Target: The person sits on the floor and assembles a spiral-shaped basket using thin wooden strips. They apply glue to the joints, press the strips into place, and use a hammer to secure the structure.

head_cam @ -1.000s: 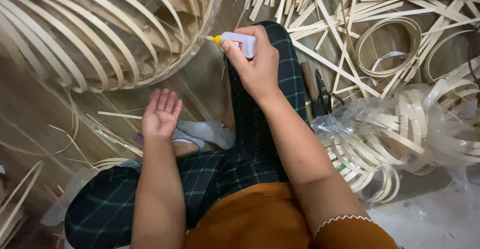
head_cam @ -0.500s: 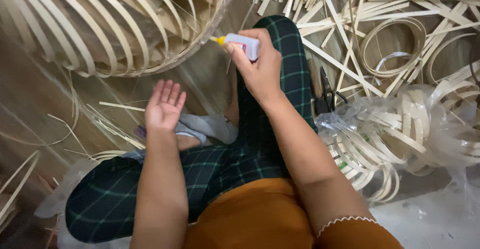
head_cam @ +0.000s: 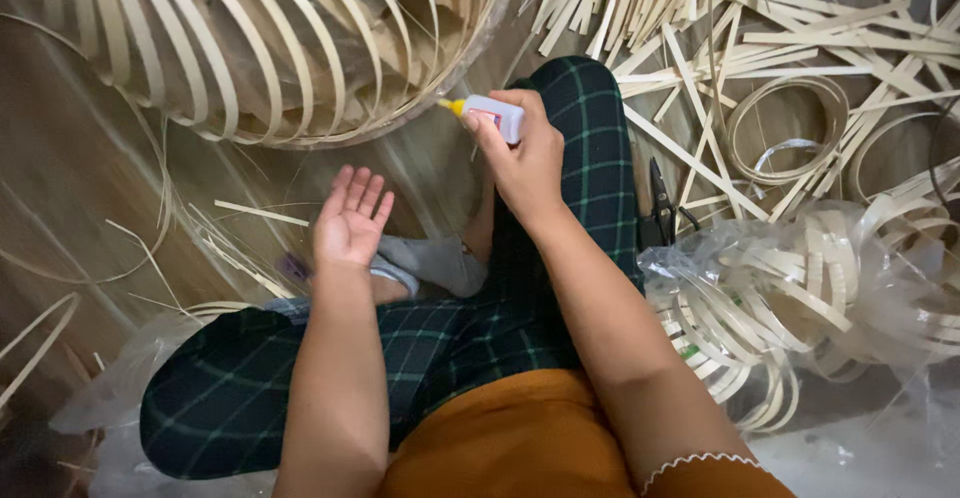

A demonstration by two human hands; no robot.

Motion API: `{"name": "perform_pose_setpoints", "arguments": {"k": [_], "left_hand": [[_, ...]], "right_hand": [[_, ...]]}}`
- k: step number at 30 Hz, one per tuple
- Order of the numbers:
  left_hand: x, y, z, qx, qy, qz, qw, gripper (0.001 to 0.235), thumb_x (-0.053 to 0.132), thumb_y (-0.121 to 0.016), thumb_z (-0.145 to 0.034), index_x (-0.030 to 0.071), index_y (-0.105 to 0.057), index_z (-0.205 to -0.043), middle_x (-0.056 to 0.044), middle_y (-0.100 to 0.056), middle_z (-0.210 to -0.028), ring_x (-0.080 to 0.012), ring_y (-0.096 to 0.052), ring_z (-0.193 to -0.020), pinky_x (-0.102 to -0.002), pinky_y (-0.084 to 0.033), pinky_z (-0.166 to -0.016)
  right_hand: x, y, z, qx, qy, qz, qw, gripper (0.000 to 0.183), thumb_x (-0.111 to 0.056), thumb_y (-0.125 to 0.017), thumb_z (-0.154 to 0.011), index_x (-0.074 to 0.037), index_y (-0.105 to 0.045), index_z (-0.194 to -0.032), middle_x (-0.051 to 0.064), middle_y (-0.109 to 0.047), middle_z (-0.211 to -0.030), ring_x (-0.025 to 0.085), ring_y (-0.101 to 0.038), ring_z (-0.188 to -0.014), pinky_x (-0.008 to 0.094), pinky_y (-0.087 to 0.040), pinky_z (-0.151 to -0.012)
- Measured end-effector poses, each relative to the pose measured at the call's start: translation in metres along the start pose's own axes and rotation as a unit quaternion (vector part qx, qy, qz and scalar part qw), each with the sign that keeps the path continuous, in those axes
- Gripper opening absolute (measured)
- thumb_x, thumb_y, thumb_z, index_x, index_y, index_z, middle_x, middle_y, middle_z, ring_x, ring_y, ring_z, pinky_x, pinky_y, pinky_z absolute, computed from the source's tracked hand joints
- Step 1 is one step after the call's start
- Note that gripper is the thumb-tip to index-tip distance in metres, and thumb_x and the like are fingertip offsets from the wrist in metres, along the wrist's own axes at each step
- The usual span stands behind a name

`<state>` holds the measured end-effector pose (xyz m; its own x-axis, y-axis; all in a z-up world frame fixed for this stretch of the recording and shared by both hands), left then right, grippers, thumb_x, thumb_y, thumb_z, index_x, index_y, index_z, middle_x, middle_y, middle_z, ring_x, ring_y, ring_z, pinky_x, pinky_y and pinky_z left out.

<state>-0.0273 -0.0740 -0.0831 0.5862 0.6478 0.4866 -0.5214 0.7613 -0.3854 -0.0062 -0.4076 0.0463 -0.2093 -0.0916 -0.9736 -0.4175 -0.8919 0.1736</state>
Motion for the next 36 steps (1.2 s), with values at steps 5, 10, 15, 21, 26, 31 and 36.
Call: {"name": "perform_pose_setpoints", "arguments": {"k": [5,10,15,21,26,31,36], "left_hand": [[-0.003,0.002,-0.002,-0.01,0.002,0.009,1.0,0.028,0.026,-0.062,-0.1,0.017,-0.066,-0.126,-0.004,-0.071,-0.122,-0.0273,-0.064,-0.123,-0.055,-0.045,-0.112],[-0.006,0.011,-0.002,-0.025,-0.005,0.019,0.999,0.029,0.026,-0.062,-0.1,0.018,-0.065,-0.128,-0.003,-0.07,-0.123,-0.0263,-0.063,-0.123,-0.055,-0.044,-0.112],[-0.009,0.01,-0.005,-0.031,0.0,0.039,0.999,0.03,0.026,-0.062,-0.1,0.018,-0.066,-0.129,-0.003,-0.07,-0.124,-0.0258,-0.062,-0.124,-0.054,-0.043,-0.112],[-0.012,0.007,-0.001,-0.036,-0.01,0.053,0.998,0.032,0.027,-0.063,-0.099,0.017,-0.064,-0.13,-0.004,-0.069,-0.124,-0.0268,-0.062,-0.124,-0.055,-0.043,-0.112],[-0.011,0.002,0.003,-0.039,-0.009,0.059,0.997,0.032,0.025,-0.063,-0.1,0.016,-0.064,-0.131,-0.004,-0.068,-0.124,-0.0268,-0.06,-0.125,-0.054,-0.044,-0.113],[-0.011,0.003,0.006,-0.045,-0.02,0.069,0.996,0.033,0.025,-0.064,-0.098,0.016,-0.064,-0.131,-0.005,-0.068,-0.125,-0.027,-0.061,-0.124,-0.054,-0.045,-0.112],[-0.011,0.006,0.006,-0.048,-0.025,0.078,0.995,0.035,0.025,-0.064,-0.098,0.016,-0.064,-0.132,-0.005,-0.068,-0.125,-0.0276,-0.062,-0.123,-0.054,-0.046,-0.111]], "right_hand": [[0.001,-0.011,0.015,-0.038,-0.021,-0.022,0.999,0.038,-0.03,-0.08,-0.094,-0.002,-0.069,-0.116,0.009,-0.079,-0.098,0.011,-0.074,-0.09,0.027,-0.059,-0.08],[0.005,-0.025,0.023,-0.037,0.002,-0.019,0.999,0.039,-0.027,-0.081,-0.093,-0.001,-0.068,-0.119,0.01,-0.08,-0.101,0.013,-0.075,-0.091,0.028,-0.059,-0.081],[-0.001,-0.032,0.023,-0.019,0.045,0.021,0.999,0.037,-0.025,-0.081,-0.094,-0.002,-0.068,-0.119,0.013,-0.08,-0.099,0.015,-0.078,-0.089,0.028,-0.06,-0.079],[-0.008,-0.034,0.03,-0.012,0.074,0.054,0.996,0.038,-0.025,-0.081,-0.094,-0.001,-0.067,-0.12,0.014,-0.079,-0.1,0.015,-0.078,-0.091,0.029,-0.061,-0.079],[-0.009,-0.046,0.036,-0.045,0.041,0.028,0.998,0.038,-0.024,-0.081,-0.094,-0.001,-0.068,-0.121,0.013,-0.08,-0.102,0.014,-0.076,-0.092,0.028,-0.06,-0.08],[-0.01,-0.064,0.04,-0.059,0.06,0.051,0.995,0.04,-0.025,-0.082,-0.093,-0.002,-0.067,-0.121,0.015,-0.079,-0.105,0.018,-0.078,-0.095,0.03,-0.061,-0.081],[-0.012,-0.069,0.042,-0.033,0.125,0.088,0.988,0.037,-0.024,-0.082,-0.095,-0.004,-0.068,-0.122,0.017,-0.078,-0.106,0.022,-0.079,-0.099,0.032,-0.061,-0.085]]}}
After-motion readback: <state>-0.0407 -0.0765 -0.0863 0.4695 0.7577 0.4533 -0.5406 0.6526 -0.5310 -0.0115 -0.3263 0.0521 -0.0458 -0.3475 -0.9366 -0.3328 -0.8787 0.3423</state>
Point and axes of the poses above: each hand's wrist, its own z-axis away from the middle knuckle, its own y-axis out of the back of the hand, x = y × z, the point moved 5 cm from there along -z, towards the middle knuckle
